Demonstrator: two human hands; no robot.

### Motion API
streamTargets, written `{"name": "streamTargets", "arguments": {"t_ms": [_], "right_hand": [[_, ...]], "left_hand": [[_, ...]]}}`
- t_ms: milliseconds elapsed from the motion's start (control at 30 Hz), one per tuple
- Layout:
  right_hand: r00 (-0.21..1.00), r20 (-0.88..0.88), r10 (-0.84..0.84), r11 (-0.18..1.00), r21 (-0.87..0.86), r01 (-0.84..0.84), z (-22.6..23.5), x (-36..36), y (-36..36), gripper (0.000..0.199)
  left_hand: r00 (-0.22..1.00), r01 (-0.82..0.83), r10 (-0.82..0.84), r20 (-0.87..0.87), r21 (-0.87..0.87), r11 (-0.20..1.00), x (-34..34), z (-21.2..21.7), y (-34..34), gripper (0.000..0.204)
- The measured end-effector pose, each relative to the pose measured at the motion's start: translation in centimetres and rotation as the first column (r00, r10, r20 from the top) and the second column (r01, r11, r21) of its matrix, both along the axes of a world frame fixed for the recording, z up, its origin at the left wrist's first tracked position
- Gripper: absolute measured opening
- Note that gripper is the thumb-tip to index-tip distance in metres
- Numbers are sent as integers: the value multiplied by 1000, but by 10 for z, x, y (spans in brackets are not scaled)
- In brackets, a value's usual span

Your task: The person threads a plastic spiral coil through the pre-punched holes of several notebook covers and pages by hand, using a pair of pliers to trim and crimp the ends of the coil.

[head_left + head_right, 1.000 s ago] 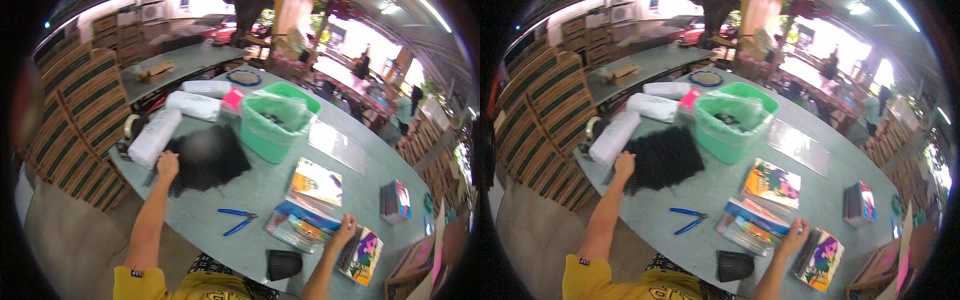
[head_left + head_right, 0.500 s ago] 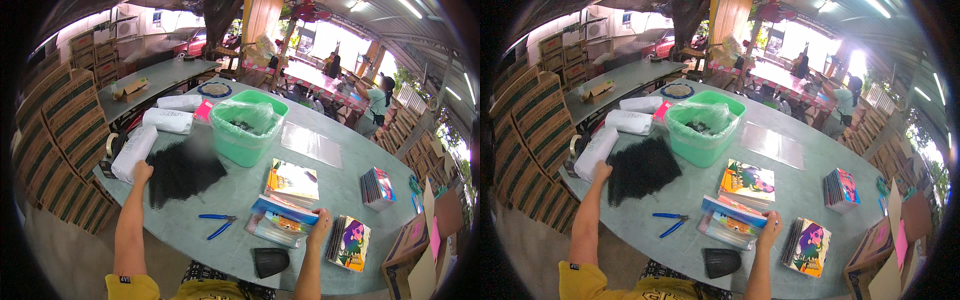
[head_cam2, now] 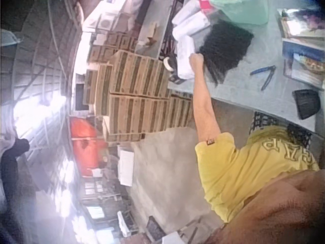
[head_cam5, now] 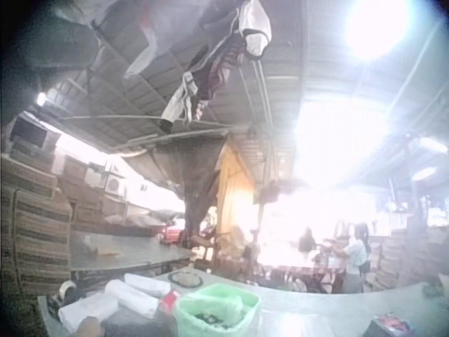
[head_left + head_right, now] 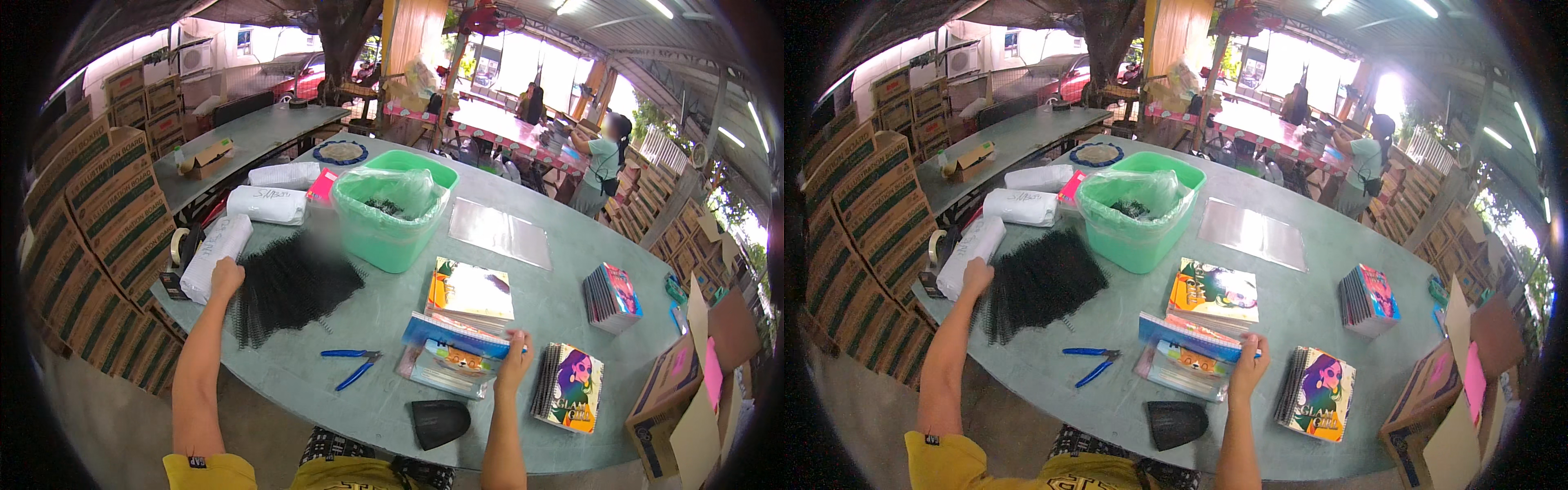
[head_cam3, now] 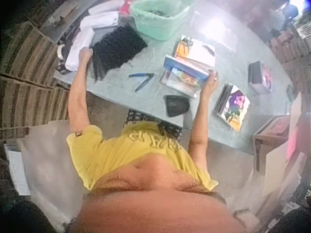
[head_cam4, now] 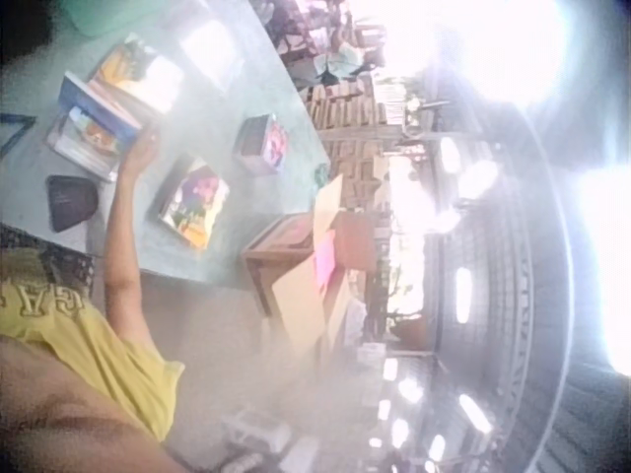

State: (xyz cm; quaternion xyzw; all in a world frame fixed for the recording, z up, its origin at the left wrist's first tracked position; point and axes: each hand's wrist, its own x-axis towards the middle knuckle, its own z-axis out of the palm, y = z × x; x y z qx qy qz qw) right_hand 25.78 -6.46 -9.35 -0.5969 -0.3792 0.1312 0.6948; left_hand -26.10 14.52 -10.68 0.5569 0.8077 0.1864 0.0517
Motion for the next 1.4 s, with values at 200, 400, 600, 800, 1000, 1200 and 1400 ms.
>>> {"name": "streamTargets", "arguments": {"t_ms": [200, 400, 600, 800, 1000, 1200, 1400], "right_hand": [[569, 822, 28, 990, 56, -130, 85, -79, -2, 28], [393, 893, 220, 975, -194, -106, 66, -97, 22, 31], [429, 858, 283, 959, -257, -118, 65, -103, 35, 34], [398, 904, 155, 984, -176, 14, 54, -113, 49, 33], [368, 917, 153, 981, -187, 57, 47, -109, 60, 39], [471, 731, 493, 842, -538, -45, 71, -103, 51, 24], [548, 735, 399, 905, -410, -108, 67, -104, 43, 21]], "left_hand": [[993, 114, -112, -44, 42, 993, -56, -48, 16, 38], [953, 275, -278, -121, -42, 961, -42, -37, 26, 27], [906, 395, -420, 48, 256, 882, 39, 15, 12, 27], [489, 854, -848, 205, 85, 513, 187, 12, -74, 37], [408, 870, -871, 273, 172, 462, 232, 18, -109, 36], [132, 663, -608, 783, 387, 641, 231, 60, -120, 29], [310, 683, -834, 456, 504, 529, 248, 61, -139, 27]]}}
